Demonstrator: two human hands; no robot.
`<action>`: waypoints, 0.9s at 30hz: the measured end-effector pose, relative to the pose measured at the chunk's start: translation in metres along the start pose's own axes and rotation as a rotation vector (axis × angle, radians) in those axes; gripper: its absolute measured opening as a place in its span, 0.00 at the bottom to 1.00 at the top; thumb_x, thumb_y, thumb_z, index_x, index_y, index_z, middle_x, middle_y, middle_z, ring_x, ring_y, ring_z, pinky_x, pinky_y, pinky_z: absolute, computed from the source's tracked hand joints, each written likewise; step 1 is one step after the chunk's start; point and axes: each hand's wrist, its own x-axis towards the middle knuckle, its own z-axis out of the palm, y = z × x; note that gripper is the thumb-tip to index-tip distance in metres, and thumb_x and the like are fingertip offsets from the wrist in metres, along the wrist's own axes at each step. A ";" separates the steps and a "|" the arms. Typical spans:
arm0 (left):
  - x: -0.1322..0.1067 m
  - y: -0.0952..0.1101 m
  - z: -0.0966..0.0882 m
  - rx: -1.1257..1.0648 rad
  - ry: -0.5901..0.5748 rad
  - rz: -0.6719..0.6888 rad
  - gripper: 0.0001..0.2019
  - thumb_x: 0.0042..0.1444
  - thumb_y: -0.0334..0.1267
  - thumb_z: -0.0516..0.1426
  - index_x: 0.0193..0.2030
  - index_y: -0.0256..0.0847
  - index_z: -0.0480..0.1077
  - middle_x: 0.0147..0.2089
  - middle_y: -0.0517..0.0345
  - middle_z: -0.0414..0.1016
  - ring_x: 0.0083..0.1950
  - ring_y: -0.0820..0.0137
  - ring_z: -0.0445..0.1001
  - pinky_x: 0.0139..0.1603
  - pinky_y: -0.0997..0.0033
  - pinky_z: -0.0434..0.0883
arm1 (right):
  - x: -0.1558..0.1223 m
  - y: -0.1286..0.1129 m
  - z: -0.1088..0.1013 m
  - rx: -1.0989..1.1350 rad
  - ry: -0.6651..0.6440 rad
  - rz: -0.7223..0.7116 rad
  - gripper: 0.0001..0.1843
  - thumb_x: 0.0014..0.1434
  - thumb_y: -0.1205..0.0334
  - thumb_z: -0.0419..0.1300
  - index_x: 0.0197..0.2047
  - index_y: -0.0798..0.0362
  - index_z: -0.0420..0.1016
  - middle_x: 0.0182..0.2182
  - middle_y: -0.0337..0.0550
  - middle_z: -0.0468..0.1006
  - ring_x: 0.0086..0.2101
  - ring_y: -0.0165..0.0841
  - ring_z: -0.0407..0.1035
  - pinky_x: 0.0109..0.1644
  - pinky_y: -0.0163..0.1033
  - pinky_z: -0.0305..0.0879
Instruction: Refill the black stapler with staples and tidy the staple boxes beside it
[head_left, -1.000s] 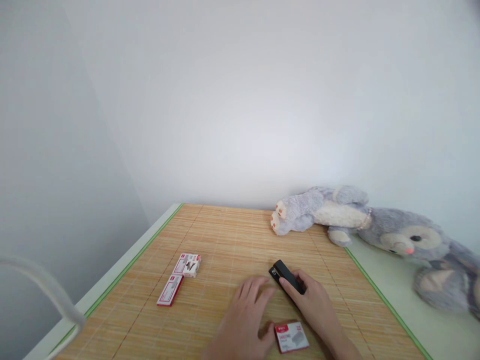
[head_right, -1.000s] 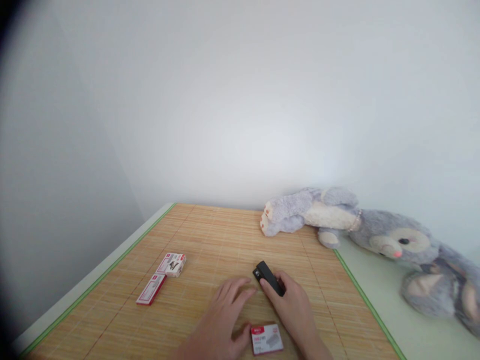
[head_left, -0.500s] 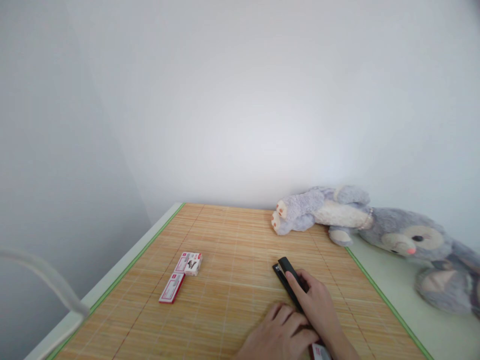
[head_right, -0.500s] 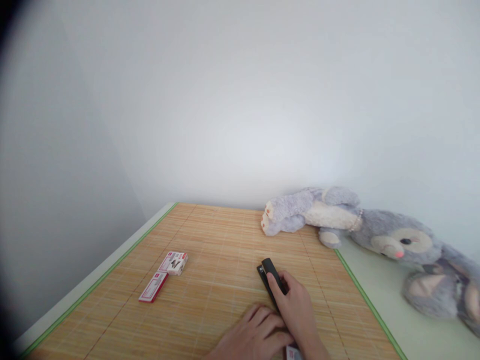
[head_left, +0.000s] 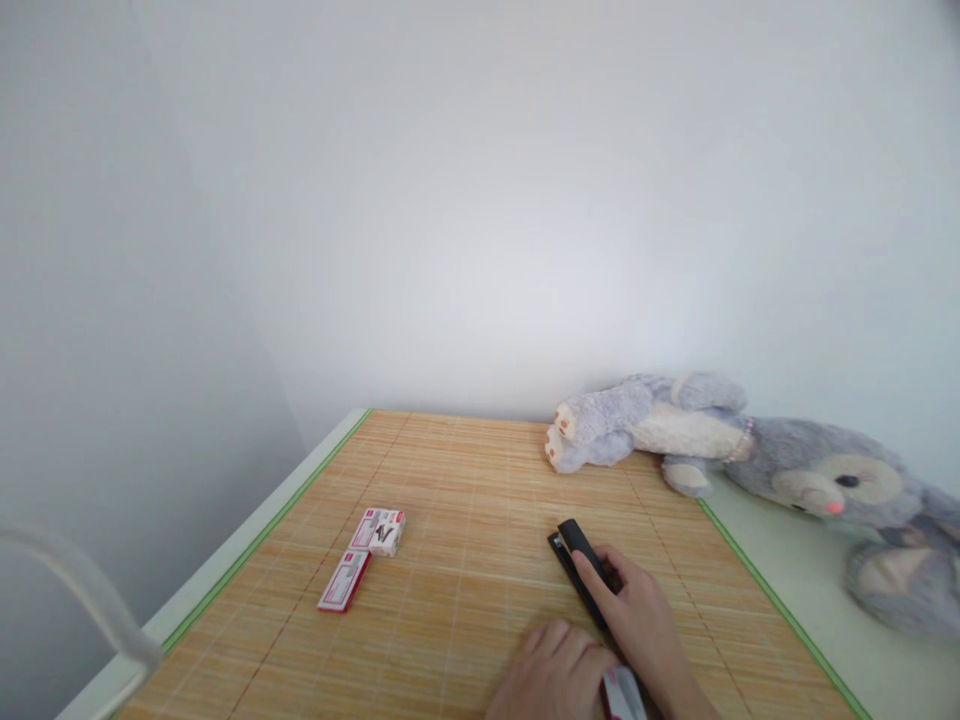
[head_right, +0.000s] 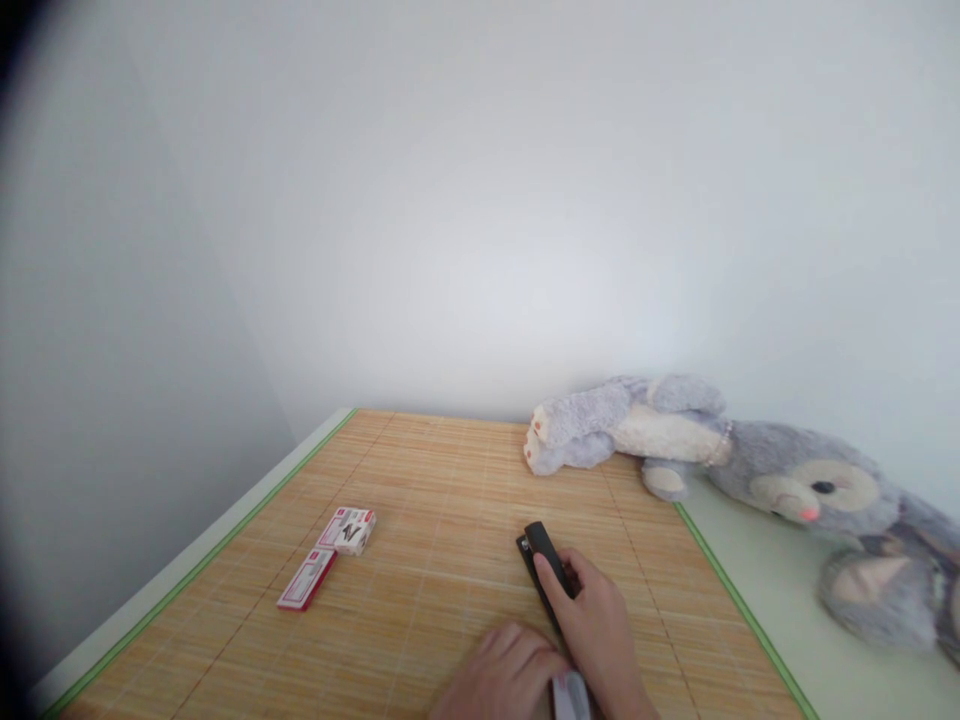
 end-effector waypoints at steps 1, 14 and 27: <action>-0.004 -0.005 -0.020 -0.091 -0.008 -0.037 0.16 0.63 0.44 0.61 0.56 0.49 0.70 0.52 0.57 0.79 0.51 0.61 0.74 0.52 0.63 0.69 | 0.000 0.000 0.000 0.001 0.001 -0.003 0.27 0.64 0.33 0.55 0.39 0.47 0.80 0.31 0.41 0.82 0.33 0.40 0.73 0.37 0.40 0.63; -0.020 -0.054 -0.114 -0.214 0.140 -0.369 0.32 0.51 0.37 0.66 0.64 0.57 0.70 0.62 0.61 0.75 0.63 0.58 0.68 0.67 0.55 0.66 | -0.014 0.002 0.007 0.196 -0.053 0.079 0.30 0.62 0.33 0.57 0.43 0.51 0.85 0.28 0.43 0.82 0.29 0.39 0.73 0.32 0.40 0.65; -0.014 -0.048 -0.102 -0.178 0.129 -0.351 0.39 0.47 0.35 0.68 0.67 0.60 0.68 0.63 0.64 0.76 0.63 0.58 0.67 0.69 0.54 0.63 | -0.030 -0.010 0.028 0.341 -0.125 0.186 0.34 0.61 0.32 0.57 0.51 0.53 0.83 0.24 0.42 0.81 0.20 0.36 0.69 0.24 0.39 0.63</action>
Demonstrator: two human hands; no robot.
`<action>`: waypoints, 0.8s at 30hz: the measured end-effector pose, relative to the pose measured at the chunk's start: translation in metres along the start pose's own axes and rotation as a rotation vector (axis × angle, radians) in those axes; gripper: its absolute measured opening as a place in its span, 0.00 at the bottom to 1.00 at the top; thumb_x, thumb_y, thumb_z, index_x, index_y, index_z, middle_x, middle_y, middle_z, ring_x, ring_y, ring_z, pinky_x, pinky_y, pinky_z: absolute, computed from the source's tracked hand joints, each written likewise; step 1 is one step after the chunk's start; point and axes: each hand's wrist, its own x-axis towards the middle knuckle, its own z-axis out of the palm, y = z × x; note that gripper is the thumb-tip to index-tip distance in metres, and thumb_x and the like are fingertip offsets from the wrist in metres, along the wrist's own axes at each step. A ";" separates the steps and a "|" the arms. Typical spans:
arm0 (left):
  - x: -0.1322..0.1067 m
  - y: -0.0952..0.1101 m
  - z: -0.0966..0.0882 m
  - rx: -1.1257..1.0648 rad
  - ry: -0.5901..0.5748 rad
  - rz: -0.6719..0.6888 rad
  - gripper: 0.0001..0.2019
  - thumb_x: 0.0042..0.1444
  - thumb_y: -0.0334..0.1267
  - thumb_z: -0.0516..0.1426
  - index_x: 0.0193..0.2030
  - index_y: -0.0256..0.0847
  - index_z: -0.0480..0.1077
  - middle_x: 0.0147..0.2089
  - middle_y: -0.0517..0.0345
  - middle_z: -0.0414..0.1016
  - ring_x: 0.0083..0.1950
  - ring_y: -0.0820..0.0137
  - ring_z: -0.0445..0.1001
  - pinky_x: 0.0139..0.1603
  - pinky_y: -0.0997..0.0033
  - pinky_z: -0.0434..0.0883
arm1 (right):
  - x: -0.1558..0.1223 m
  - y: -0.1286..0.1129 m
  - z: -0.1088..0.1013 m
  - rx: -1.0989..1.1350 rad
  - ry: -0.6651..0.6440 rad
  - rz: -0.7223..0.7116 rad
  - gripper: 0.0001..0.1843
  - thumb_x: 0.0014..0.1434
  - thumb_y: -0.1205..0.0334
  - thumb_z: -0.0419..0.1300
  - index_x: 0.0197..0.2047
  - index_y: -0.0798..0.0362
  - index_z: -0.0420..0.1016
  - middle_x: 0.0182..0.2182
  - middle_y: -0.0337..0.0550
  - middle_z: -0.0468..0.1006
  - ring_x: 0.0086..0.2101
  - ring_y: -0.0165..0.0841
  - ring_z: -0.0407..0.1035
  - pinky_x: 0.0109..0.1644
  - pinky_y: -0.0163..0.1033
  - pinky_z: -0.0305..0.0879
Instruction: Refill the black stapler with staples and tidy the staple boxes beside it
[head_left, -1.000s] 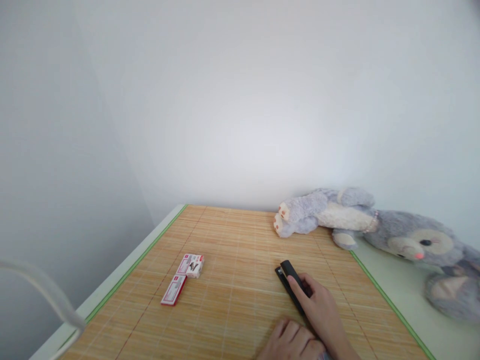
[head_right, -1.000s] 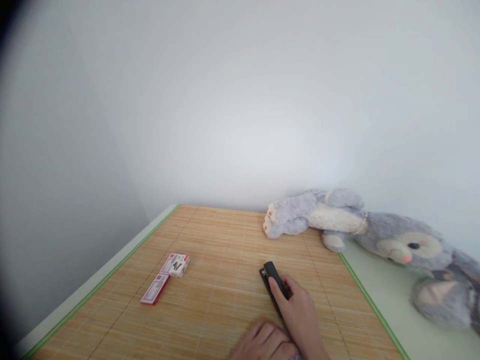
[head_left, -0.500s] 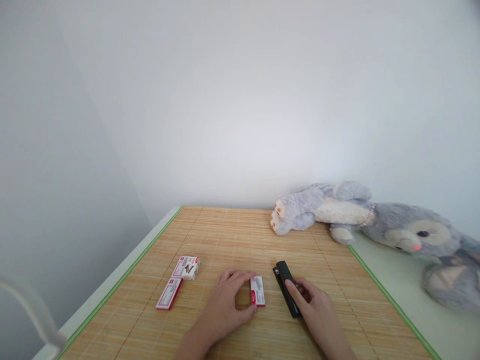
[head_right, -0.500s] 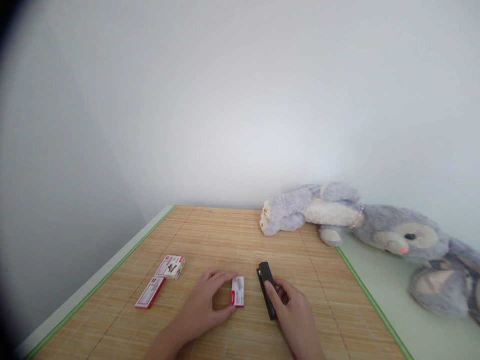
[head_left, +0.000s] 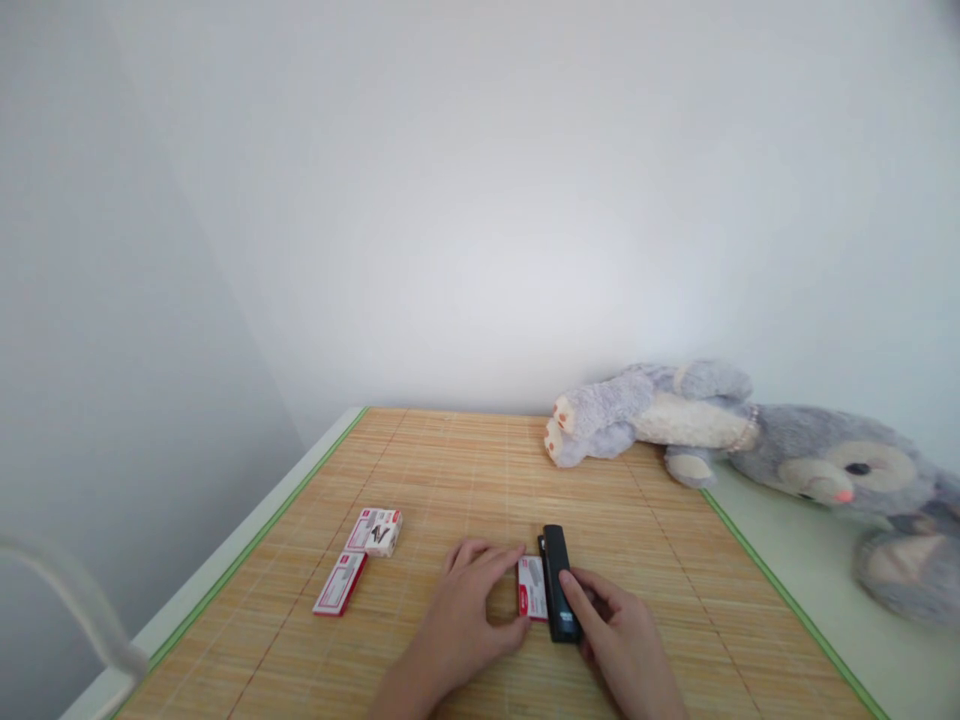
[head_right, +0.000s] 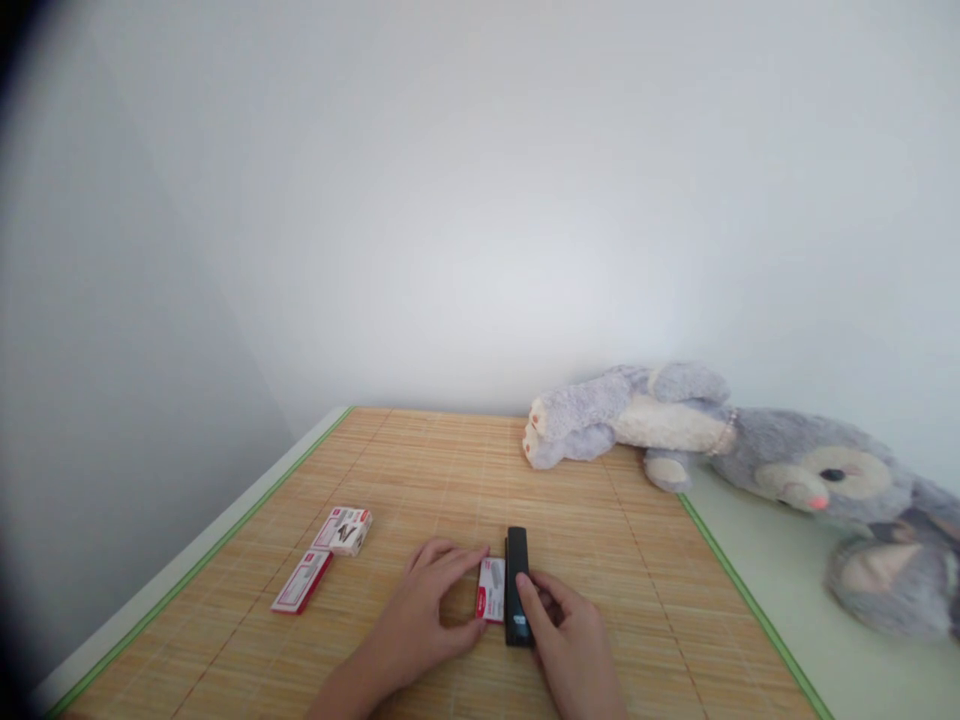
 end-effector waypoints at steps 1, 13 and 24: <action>0.000 0.001 0.001 0.004 0.002 -0.001 0.39 0.47 0.36 0.68 0.68 0.60 0.68 0.63 0.63 0.76 0.63 0.58 0.67 0.71 0.52 0.61 | 0.001 0.001 0.000 0.007 0.003 0.004 0.33 0.61 0.32 0.58 0.51 0.53 0.83 0.24 0.42 0.80 0.20 0.36 0.69 0.24 0.39 0.63; -0.016 -0.008 0.001 0.018 0.033 -0.053 0.43 0.50 0.46 0.70 0.72 0.56 0.60 0.71 0.56 0.66 0.71 0.54 0.60 0.74 0.48 0.59 | 0.002 0.004 -0.002 0.025 0.013 0.002 0.33 0.61 0.33 0.58 0.50 0.53 0.83 0.21 0.41 0.78 0.21 0.37 0.70 0.25 0.39 0.64; -0.118 -0.116 -0.104 0.529 0.455 -0.592 0.31 0.59 0.59 0.55 0.65 0.49 0.68 0.61 0.49 0.72 0.62 0.47 0.69 0.65 0.41 0.64 | -0.002 -0.006 -0.005 -0.011 0.030 -0.021 0.31 0.62 0.34 0.57 0.50 0.52 0.83 0.29 0.43 0.82 0.25 0.37 0.73 0.27 0.38 0.65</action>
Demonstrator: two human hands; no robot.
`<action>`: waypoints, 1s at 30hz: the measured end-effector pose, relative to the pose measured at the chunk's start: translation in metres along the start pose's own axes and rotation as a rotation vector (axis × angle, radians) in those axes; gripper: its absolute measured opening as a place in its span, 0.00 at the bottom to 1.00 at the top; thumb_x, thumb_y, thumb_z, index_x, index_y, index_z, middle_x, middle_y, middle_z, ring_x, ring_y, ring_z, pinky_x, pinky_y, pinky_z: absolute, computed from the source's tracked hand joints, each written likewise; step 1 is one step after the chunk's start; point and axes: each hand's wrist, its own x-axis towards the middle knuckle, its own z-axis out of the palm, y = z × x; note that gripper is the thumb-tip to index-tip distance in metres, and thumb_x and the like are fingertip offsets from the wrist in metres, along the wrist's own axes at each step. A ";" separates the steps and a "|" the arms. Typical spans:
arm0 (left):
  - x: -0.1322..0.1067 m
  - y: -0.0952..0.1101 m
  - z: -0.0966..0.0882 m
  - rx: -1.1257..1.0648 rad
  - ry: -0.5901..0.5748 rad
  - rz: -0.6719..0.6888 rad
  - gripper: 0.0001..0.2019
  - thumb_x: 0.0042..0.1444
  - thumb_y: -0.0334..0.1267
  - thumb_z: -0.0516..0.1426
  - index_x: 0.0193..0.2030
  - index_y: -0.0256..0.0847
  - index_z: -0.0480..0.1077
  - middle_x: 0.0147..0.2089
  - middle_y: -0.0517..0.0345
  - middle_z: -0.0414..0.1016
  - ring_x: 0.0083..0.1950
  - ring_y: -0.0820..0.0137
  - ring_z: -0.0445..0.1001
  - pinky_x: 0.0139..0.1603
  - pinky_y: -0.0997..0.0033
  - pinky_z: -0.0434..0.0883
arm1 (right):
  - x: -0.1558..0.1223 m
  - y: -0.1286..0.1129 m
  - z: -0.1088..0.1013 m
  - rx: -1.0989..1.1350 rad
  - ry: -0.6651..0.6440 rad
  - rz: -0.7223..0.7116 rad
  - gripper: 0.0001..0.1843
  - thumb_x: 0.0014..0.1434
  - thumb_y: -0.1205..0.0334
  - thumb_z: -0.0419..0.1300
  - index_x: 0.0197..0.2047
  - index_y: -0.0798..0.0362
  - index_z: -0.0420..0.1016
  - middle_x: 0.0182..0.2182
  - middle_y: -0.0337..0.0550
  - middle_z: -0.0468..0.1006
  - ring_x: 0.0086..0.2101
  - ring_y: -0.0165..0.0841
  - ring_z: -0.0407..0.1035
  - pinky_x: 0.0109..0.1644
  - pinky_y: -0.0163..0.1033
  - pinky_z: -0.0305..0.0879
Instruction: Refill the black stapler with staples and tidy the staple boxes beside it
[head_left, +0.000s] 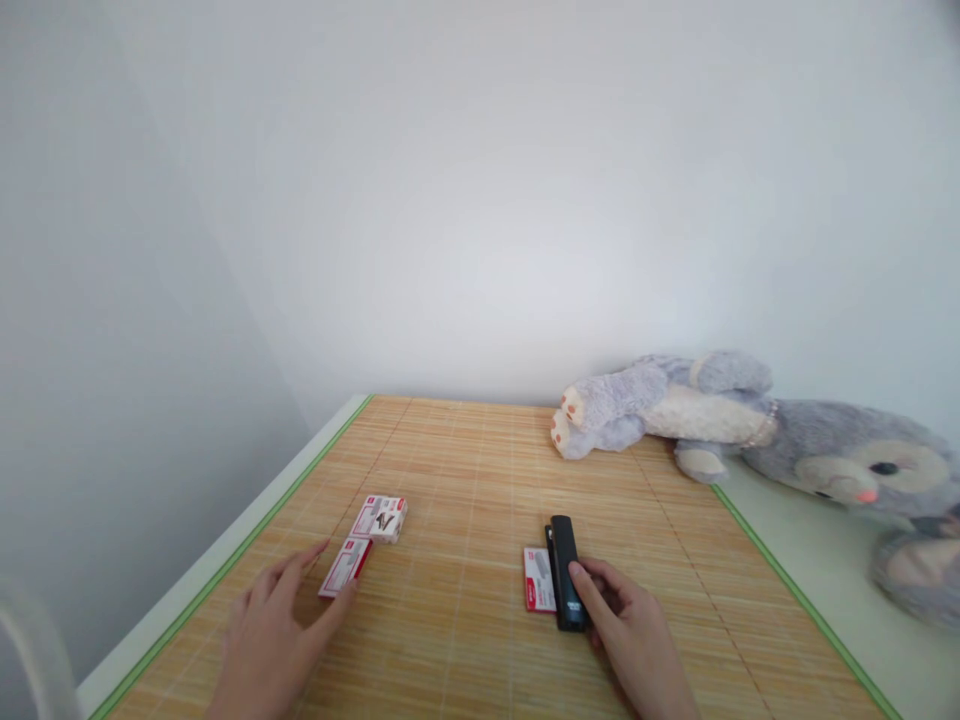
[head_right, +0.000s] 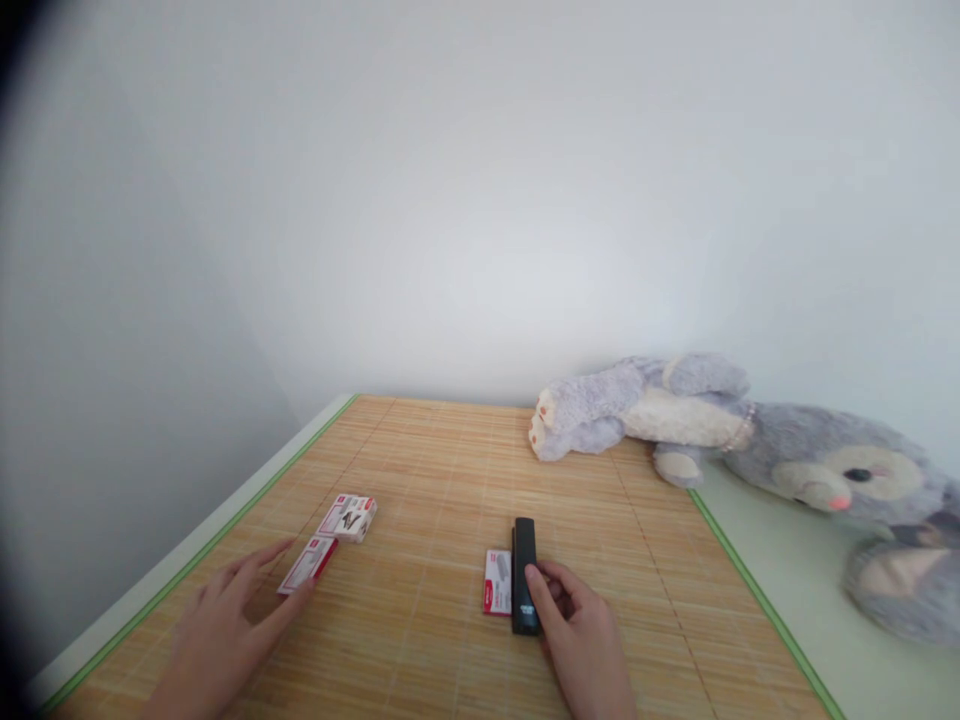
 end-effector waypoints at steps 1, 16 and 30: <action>0.002 -0.008 -0.002 -0.028 -0.048 0.039 0.33 0.58 0.60 0.56 0.67 0.49 0.66 0.62 0.50 0.72 0.63 0.48 0.69 0.65 0.43 0.64 | 0.000 0.000 0.000 -0.002 0.000 0.001 0.31 0.62 0.34 0.57 0.50 0.52 0.83 0.28 0.43 0.82 0.26 0.37 0.73 0.27 0.38 0.65; -0.013 0.061 -0.042 -0.357 -0.802 0.153 0.51 0.38 0.40 0.68 0.73 0.59 0.59 0.65 0.56 0.72 0.63 0.49 0.71 0.66 0.51 0.66 | -0.003 -0.013 0.000 0.042 0.035 -0.027 0.31 0.59 0.33 0.60 0.44 0.53 0.85 0.26 0.43 0.82 0.25 0.37 0.72 0.26 0.37 0.65; -0.009 0.191 0.002 -0.346 -0.605 0.279 0.32 0.38 0.54 0.73 0.50 0.49 0.71 0.47 0.60 0.79 0.47 0.60 0.76 0.44 0.66 0.65 | 0.004 0.001 0.004 -0.005 0.005 -0.058 0.29 0.63 0.36 0.58 0.45 0.53 0.84 0.27 0.42 0.81 0.29 0.37 0.73 0.32 0.37 0.66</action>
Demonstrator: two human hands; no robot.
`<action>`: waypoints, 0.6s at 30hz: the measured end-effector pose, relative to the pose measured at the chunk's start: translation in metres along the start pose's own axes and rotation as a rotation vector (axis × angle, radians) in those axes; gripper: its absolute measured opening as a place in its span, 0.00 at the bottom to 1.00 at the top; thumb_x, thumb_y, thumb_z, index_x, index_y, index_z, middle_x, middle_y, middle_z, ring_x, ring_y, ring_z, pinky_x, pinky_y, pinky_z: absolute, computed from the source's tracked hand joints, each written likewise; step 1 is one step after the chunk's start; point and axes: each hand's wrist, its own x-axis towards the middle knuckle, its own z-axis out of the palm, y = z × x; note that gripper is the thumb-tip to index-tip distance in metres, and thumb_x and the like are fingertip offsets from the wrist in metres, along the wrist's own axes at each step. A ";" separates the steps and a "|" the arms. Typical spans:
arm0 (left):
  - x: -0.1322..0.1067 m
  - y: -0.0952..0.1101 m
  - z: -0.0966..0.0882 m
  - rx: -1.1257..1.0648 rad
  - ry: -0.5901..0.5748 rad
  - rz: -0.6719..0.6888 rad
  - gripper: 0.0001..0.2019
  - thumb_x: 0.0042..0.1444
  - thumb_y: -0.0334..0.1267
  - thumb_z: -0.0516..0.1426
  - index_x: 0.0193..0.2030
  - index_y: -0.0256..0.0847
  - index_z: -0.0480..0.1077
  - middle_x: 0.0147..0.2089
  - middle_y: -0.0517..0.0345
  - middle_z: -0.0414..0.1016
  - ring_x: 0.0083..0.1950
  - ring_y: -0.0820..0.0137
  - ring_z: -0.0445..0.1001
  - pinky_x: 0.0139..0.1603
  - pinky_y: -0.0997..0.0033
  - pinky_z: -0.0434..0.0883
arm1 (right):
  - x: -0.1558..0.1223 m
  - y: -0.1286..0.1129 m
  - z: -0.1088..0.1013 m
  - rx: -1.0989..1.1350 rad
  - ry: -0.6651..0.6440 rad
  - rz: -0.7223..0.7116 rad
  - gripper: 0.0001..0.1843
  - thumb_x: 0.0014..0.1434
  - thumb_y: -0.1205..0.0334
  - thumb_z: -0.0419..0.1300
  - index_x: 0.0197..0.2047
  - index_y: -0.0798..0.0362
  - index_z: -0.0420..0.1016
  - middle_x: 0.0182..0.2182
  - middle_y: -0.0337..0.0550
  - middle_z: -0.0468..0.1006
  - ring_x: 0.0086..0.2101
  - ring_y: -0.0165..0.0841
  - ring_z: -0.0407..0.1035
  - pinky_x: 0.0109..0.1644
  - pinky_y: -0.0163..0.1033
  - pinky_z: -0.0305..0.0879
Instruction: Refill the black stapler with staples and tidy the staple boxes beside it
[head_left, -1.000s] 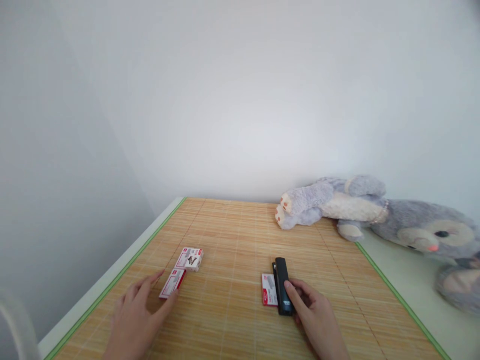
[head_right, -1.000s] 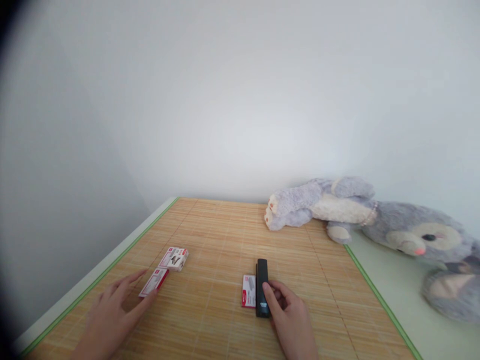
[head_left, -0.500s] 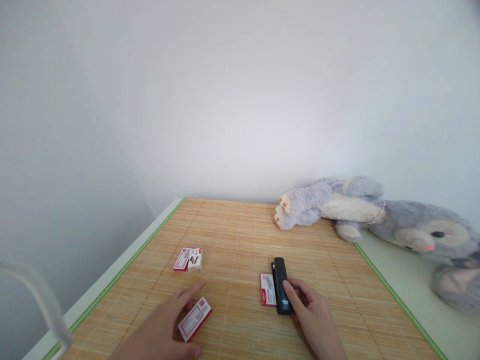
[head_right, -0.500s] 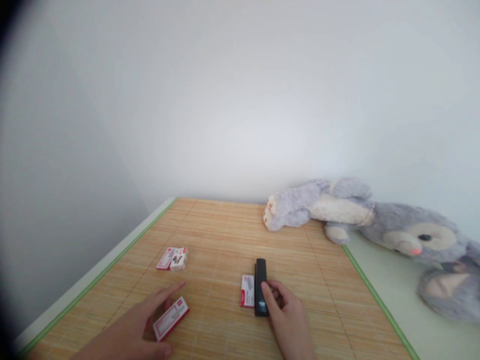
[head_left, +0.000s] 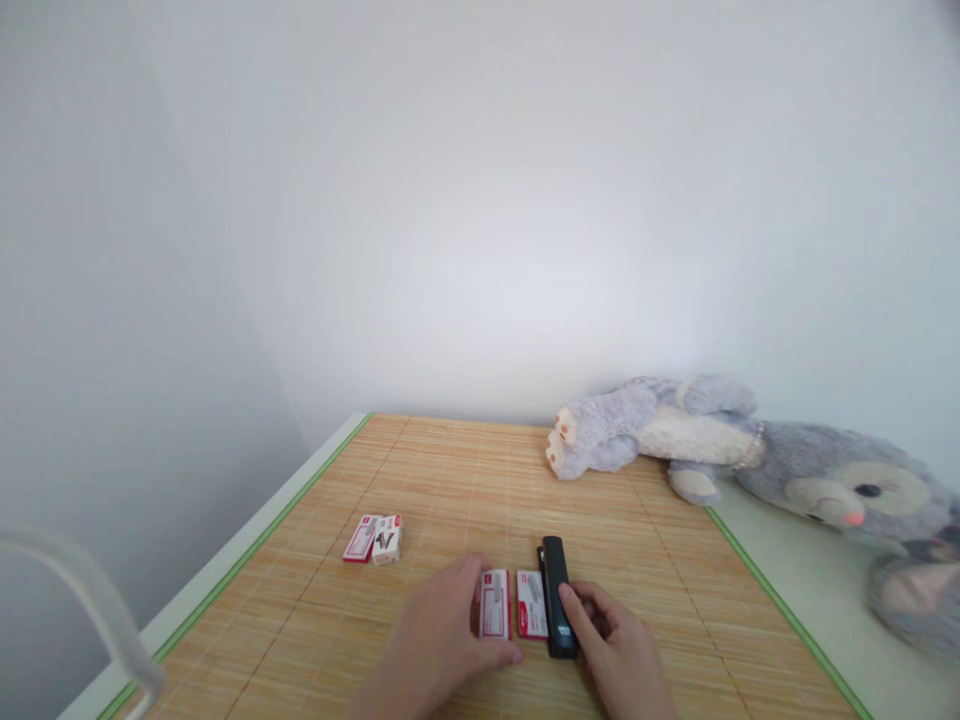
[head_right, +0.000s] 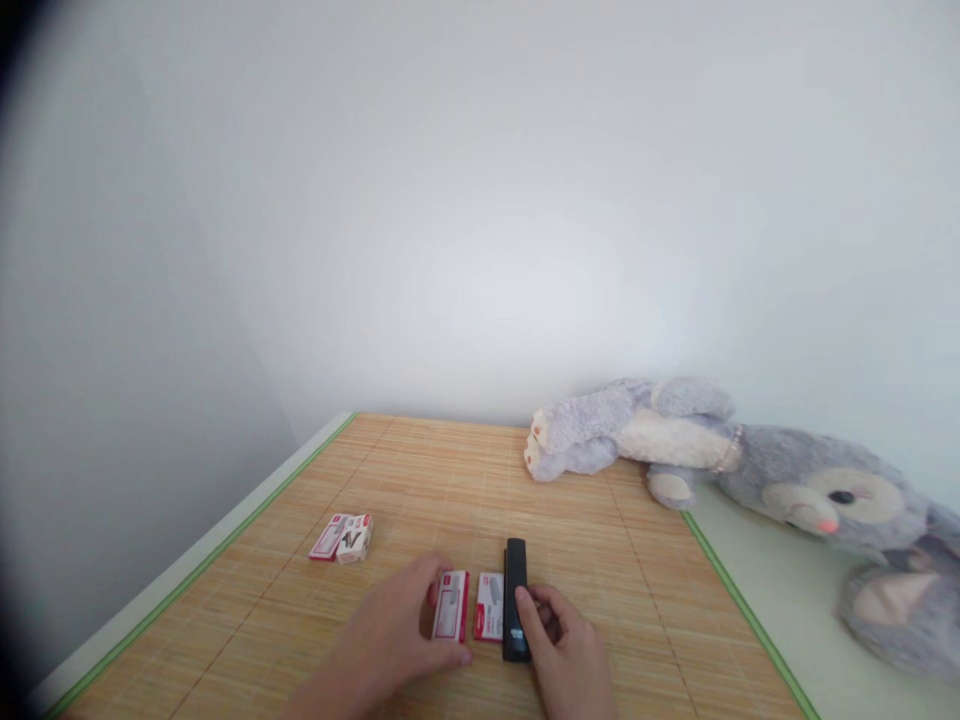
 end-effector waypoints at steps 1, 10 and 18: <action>0.008 0.005 0.004 -0.002 -0.022 0.019 0.31 0.37 0.54 0.73 0.49 0.49 0.71 0.45 0.61 0.79 0.45 0.61 0.75 0.41 0.67 0.64 | 0.001 0.000 0.000 -0.003 -0.004 -0.004 0.29 0.63 0.35 0.58 0.45 0.53 0.84 0.27 0.42 0.81 0.29 0.37 0.73 0.33 0.37 0.66; 0.027 0.005 0.017 -0.229 -0.237 0.059 0.32 0.35 0.47 0.74 0.48 0.45 0.72 0.39 0.63 0.75 0.38 0.67 0.70 0.34 0.71 0.60 | 0.000 0.003 0.001 -0.007 -0.026 -0.006 0.30 0.64 0.35 0.56 0.47 0.53 0.84 0.30 0.43 0.83 0.31 0.38 0.74 0.35 0.37 0.66; 0.023 0.014 0.018 -0.226 -0.139 0.140 0.29 0.38 0.43 0.74 0.48 0.47 0.72 0.44 0.62 0.75 0.43 0.65 0.72 0.39 0.69 0.63 | 0.000 0.003 0.002 0.017 -0.037 -0.023 0.30 0.64 0.36 0.57 0.48 0.54 0.83 0.30 0.44 0.83 0.32 0.39 0.75 0.36 0.38 0.68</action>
